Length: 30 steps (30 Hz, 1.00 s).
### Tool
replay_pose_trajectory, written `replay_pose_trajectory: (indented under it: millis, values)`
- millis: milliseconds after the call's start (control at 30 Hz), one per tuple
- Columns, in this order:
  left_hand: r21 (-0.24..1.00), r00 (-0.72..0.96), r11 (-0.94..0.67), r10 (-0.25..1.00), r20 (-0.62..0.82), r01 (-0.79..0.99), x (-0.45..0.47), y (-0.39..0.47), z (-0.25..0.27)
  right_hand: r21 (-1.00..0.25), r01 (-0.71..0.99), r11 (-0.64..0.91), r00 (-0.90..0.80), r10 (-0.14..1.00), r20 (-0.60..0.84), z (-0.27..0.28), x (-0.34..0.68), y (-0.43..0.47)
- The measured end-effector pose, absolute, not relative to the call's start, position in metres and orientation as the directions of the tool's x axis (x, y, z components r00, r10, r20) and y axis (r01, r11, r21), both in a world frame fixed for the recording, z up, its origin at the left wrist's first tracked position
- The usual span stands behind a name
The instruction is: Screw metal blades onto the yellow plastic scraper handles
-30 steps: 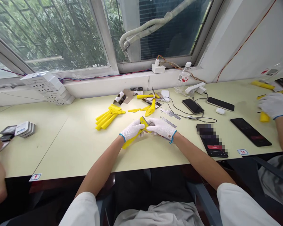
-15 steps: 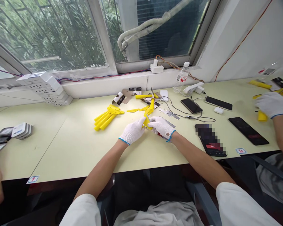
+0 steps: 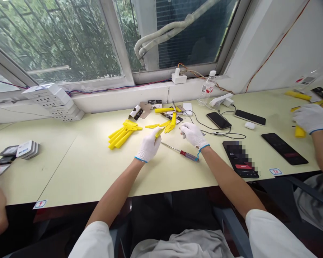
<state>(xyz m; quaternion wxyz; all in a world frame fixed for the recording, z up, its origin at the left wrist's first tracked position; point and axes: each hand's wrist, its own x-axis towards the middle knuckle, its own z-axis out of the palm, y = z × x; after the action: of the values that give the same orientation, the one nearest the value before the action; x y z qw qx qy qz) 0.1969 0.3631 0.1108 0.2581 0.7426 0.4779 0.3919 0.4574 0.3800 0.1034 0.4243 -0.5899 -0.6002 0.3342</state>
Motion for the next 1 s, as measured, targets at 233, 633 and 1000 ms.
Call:
replay_pose_trajectory:
  millis: [233, 633, 1000]
  values:
    - [0.963, 0.275, 0.195, 0.951, -0.139, -0.187, 0.205, 0.355, 0.131, -0.659, 0.745, 0.109, 0.094, 0.96, 0.265, 0.094, 0.484, 0.395]
    - [0.93, 0.366, 0.247, 0.92, -0.138, -0.271, 0.213, 0.353, 0.113, -0.448, 0.881, 0.155, -0.001, 0.945, 0.326, 0.087, 0.47, 0.401]
    - [0.96, 0.265, 0.221, 0.949, -0.171, -0.171, 0.217, 0.355, 0.108, -0.593, 0.77, 0.236, -0.011, 0.934, 0.358, 0.106, 0.46, 0.388]
